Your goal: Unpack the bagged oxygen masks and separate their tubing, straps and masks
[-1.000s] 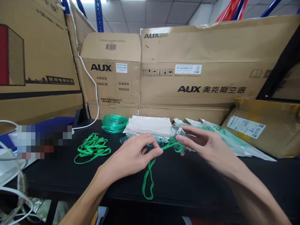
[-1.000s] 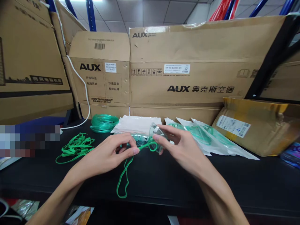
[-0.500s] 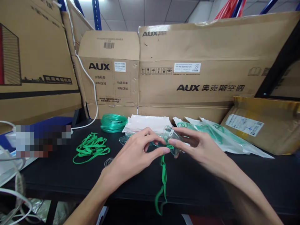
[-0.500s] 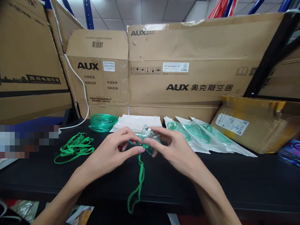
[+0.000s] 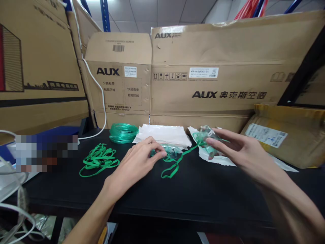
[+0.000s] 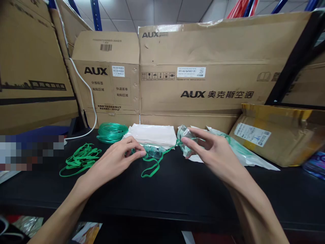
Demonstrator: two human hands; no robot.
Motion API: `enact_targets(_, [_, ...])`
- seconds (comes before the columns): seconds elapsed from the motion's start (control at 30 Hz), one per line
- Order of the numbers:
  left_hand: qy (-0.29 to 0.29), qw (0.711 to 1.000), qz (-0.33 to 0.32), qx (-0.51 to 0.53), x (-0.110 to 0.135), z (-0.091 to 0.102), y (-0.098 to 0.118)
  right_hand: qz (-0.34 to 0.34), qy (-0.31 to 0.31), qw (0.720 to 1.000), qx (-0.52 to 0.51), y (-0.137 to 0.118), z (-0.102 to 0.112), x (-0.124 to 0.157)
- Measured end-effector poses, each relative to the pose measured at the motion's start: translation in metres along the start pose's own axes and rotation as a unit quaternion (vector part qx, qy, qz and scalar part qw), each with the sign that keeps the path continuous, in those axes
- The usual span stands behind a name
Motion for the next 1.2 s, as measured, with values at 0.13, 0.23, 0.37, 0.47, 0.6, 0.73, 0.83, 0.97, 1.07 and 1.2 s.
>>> enact_targets(0.13, [0.035, 0.999, -0.008, 0.001, -0.003, -0.004, 0.011, 0.014, -0.092, 0.995, 0.020, -0.007, -0.012, 0.008])
enact_targets(0.23, [0.038, 0.999, -0.022, 0.030, -0.006, -0.010, 0.023, 0.037, -0.135, 0.990, 0.024, -0.014, -0.027, 0.015])
enact_targets(0.37, [0.041, 0.997, -0.027, 0.055, -0.007, -0.013, 0.028, 0.056, -0.174, 0.983, 0.028, -0.014, -0.037, 0.019])
enact_targets(0.47, [0.036, 0.997, -0.021, 0.059, -0.007, -0.013, 0.027, 0.062, -0.168, 0.983, 0.035, -0.012, -0.037, 0.018])
enact_targets(0.6, [0.018, 0.997, -0.029, 0.067, -0.005, -0.012, 0.027, 0.061, -0.152, 0.986, 0.037, -0.013, -0.033, 0.017])
enact_targets(0.73, [-0.008, 0.999, -0.022, 0.047, -0.004, -0.011, 0.023, 0.054, -0.079, 0.994, 0.049, -0.011, -0.021, 0.010])
enact_targets(0.83, [-0.019, 0.999, -0.004, 0.027, -0.003, -0.009, 0.017, 0.043, -0.013, 0.998, 0.041, -0.008, -0.009, 0.003])
enact_targets(0.97, [-0.021, 1.000, 0.000, 0.017, -0.003, -0.011, 0.018, 0.042, -0.052, 0.997, 0.050, -0.009, -0.011, 0.004])
enact_targets(1.07, [0.010, 1.000, -0.002, 0.016, -0.004, -0.014, 0.023, 0.062, -0.099, 0.991, 0.058, -0.012, -0.022, 0.011])
enact_targets(1.2, [0.042, 0.999, -0.021, 0.028, -0.005, -0.015, 0.027, 0.073, -0.137, 0.987, 0.045, -0.013, -0.034, 0.017])
Point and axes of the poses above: each hand's wrist, its own x-axis away from the middle knuckle, its own z-axis out of the back of the hand, y = z × x, the point moved 2 cm from there along -x, towards the middle knuckle, and after that the axes turned 14 degrees about -z, right-handed, at the moved point
